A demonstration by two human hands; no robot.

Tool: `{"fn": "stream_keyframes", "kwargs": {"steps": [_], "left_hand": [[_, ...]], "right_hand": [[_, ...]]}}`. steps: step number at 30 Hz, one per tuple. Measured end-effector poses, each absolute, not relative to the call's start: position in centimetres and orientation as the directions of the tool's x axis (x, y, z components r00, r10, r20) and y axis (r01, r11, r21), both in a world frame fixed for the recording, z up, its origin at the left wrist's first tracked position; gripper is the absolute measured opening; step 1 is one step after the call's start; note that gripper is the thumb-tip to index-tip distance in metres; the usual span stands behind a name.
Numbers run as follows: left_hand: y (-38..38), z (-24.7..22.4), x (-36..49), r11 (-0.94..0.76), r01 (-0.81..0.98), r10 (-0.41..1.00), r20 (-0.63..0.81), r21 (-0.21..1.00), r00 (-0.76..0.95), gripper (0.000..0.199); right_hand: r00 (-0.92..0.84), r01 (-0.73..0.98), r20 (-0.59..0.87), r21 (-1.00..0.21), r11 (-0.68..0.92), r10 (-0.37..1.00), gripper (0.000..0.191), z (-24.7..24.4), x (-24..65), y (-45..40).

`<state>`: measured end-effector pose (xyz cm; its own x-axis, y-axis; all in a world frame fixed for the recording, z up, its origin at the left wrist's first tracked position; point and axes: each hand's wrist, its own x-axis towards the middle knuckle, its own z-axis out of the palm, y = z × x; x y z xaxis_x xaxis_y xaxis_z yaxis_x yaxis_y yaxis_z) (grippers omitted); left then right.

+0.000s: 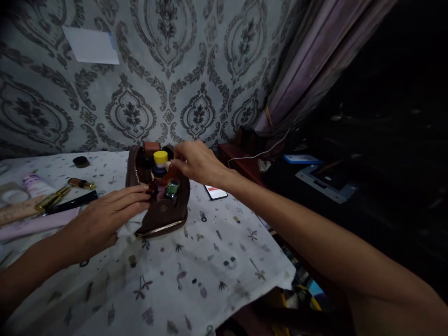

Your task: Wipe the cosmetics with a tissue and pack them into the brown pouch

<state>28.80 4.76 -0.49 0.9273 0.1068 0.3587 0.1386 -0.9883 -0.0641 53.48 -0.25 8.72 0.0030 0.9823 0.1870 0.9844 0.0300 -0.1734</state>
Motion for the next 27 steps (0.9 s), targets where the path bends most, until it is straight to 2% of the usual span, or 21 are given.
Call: {"fn": "stream_keyframes", "kwargs": {"steps": [4, 10, 13, 22, 27], "left_hand": [[4.9, -1.1, 28.3, -0.986, 0.142, 0.102, 0.364, -0.085, 0.926, 0.069], [5.0, -1.4, 27.7, -0.990, 0.125, 0.089, 0.386, -0.069, 0.918, 0.082], [5.1, -1.2, 27.8, -0.993, 0.111, 0.090, 0.401, -0.030, 0.912, 0.087], [5.5, -1.6, 28.1, -0.994, 0.004, 0.061, 0.534, 0.108, 0.843, 0.062], [5.1, -1.4, 27.8, -0.978, 0.035, 0.145, 0.542, 0.207, 0.828, 0.043]], "right_hand": [[-0.013, 0.982, 0.189, -0.182, 0.048, 0.982, 0.019, 8.3, 53.7, -0.3], [-0.013, 0.956, 0.377, -0.267, 0.122, 0.926, 0.022, 8.3, 52.9, -1.7], [-0.020, 0.934, 0.407, -0.318, 0.162, 0.913, 0.025, 8.0, 52.2, -2.9], [-0.047, 0.881, 0.299, -0.438, 0.181, 0.953, 0.018, 5.8, 51.0, -4.1], [-0.088, 0.920, 0.164, -0.364, 0.143, 0.983, 0.017, 4.8, 50.0, -3.2]]}}
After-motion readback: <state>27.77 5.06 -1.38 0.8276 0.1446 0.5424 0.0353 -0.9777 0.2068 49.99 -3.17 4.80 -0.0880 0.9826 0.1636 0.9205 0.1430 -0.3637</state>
